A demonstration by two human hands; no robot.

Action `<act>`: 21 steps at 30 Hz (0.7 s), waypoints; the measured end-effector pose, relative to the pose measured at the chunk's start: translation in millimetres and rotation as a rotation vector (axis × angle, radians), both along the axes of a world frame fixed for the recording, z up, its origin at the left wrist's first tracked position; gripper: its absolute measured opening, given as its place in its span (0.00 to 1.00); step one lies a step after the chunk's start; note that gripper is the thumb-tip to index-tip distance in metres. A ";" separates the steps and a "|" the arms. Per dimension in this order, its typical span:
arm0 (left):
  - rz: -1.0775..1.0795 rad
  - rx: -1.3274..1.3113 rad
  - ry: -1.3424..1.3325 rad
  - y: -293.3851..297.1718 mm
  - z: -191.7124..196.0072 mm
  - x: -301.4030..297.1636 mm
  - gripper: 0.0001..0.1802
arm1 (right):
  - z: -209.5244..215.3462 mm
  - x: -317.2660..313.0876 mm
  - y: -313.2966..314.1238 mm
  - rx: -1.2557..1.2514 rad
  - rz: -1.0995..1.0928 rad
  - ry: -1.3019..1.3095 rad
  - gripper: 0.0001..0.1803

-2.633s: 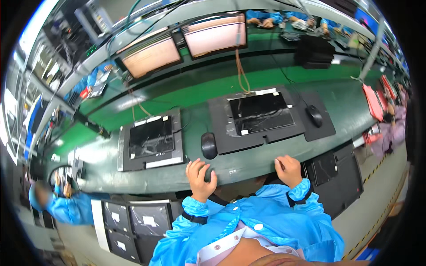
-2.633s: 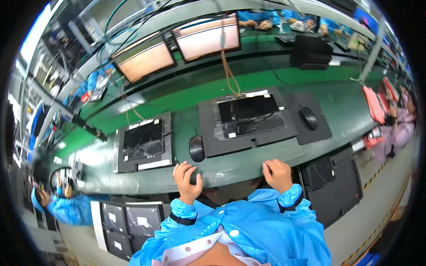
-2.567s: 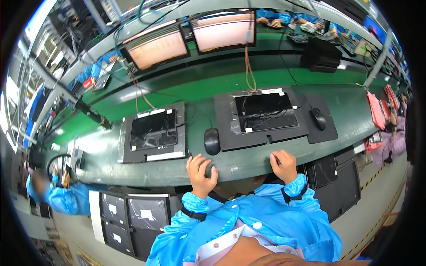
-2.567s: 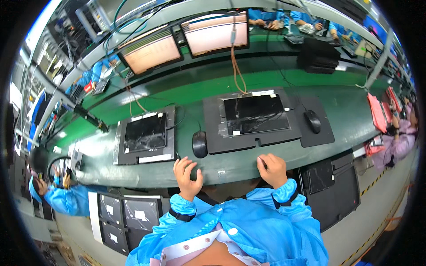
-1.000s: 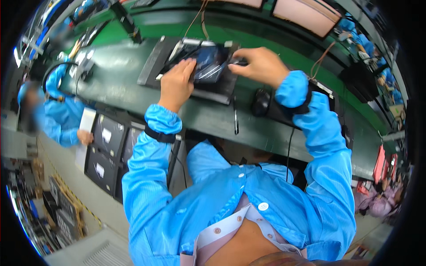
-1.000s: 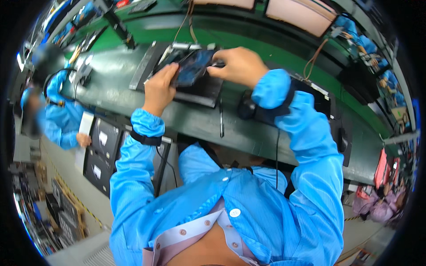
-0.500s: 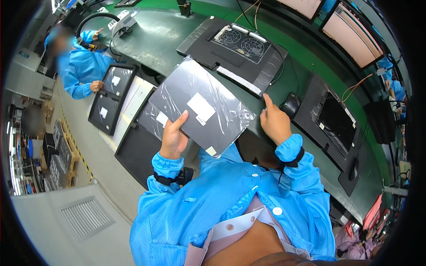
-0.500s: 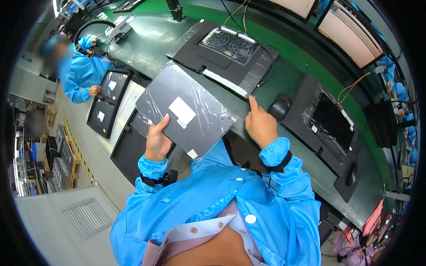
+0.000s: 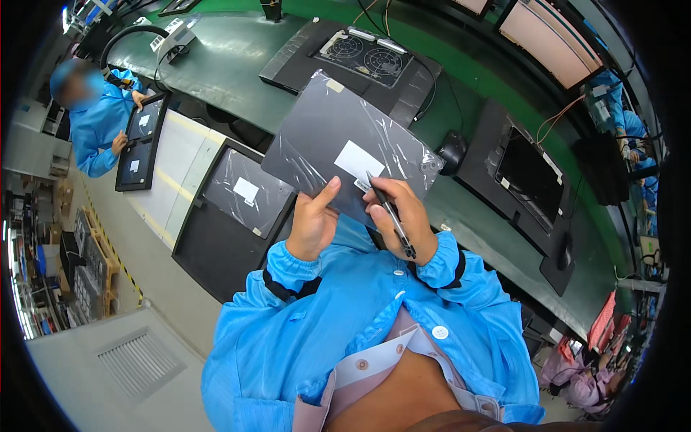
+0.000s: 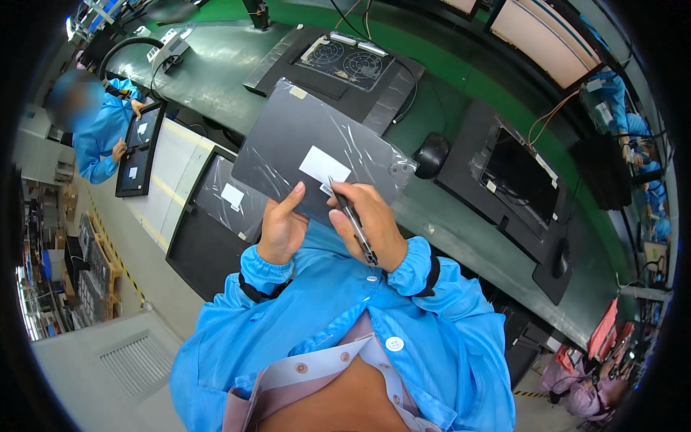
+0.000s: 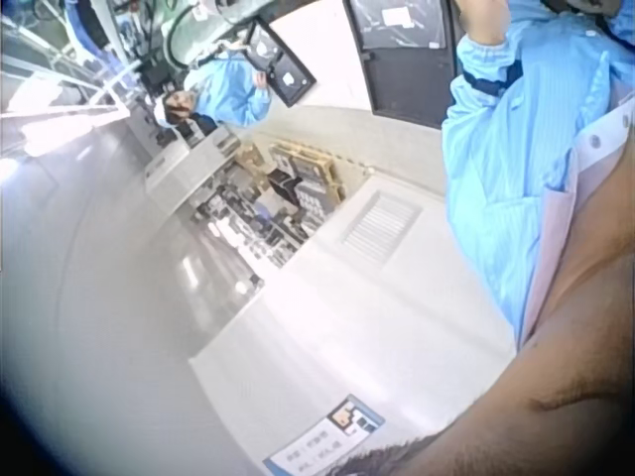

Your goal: Assembling and testing tablet components at a factory workstation, plugging in cables and writing on stickers.

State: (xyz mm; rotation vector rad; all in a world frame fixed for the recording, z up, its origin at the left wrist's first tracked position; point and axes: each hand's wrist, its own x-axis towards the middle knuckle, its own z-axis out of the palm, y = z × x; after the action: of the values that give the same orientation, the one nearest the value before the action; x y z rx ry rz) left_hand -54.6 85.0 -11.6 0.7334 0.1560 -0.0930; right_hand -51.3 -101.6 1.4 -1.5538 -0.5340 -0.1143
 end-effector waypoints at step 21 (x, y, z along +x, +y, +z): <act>0.050 0.082 -0.005 12.4 0.1 -9.7 0.24 | -7.0 8.2 -7.8 -0.085 0.219 0.123 0.13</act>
State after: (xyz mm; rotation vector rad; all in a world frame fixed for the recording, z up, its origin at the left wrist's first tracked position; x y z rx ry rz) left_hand -64.3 97.4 -11.6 0.8111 0.1745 -0.0370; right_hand -43.1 -109.4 -5.7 -1.5627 -0.6141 0.1721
